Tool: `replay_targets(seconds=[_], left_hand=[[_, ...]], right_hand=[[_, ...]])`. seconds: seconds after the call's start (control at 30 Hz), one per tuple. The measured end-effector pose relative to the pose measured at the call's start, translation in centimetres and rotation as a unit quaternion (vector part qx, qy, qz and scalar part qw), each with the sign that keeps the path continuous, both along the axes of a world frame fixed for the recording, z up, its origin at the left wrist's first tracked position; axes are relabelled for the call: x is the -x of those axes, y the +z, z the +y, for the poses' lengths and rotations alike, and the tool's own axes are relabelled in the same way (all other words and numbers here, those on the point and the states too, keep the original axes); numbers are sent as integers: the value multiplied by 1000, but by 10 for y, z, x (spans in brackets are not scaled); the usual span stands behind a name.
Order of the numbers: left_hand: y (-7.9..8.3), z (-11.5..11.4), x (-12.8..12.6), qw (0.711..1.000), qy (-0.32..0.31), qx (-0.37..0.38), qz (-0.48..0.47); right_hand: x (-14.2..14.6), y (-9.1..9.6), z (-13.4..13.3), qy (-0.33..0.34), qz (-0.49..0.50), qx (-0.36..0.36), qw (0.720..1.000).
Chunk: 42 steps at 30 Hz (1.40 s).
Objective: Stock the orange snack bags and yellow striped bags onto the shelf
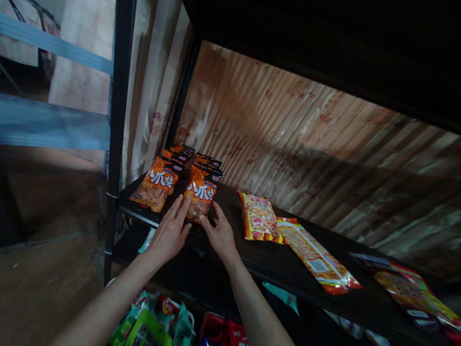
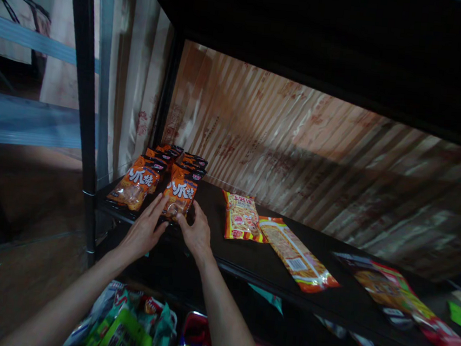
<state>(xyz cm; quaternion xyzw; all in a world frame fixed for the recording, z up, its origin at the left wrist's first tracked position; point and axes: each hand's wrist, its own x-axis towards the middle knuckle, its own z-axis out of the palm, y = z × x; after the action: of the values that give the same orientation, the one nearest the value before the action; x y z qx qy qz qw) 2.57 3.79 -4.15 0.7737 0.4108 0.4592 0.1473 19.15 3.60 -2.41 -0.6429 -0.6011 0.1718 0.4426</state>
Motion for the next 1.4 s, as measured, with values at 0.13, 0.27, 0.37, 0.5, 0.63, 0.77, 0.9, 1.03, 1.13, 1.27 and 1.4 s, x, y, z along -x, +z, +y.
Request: replay_targets(seconds=[0.13,0.27,0.37,0.5,0.63,0.77,0.9,1.03,1.13,1.27,1.4], left_hand=[[-1,0,1,1000,-3,-4,-11],[-1,0,3,1000,-4,-2,-17],[0,1,7,1000,0,-1,-25],[2,3,13,999,7,-2,-34],[3,1,15,1000,-7,6,-22],[1,-1,11,1000,-2,7,-23],[-1,0,8,999,7,-5,-44],[4,3,9,999,6,-5,-34],[7,7,9,999,-17,-24,-18],[8,11,6,999,-24,-35,4],[7,10,3,999,15,-13,27]], right_hand=[[1,2,-1,4,-5,-2,1000],[3,4,-1,4,-17,-2,1000],[3,5,-2,0,-16,4,1000],[2,4,-2,8,-12,-5,1000],[3,4,-2,16,-12,-16,1000],[7,7,-5,-17,-50,-22,998],[9,9,-6,-40,-102,-52,993],[6,8,-2,-31,-93,-87,991],[4,6,2,-29,-66,-94,993],[6,5,6,-32,-25,-66,997],[8,7,5,-20,6,-39,999]])
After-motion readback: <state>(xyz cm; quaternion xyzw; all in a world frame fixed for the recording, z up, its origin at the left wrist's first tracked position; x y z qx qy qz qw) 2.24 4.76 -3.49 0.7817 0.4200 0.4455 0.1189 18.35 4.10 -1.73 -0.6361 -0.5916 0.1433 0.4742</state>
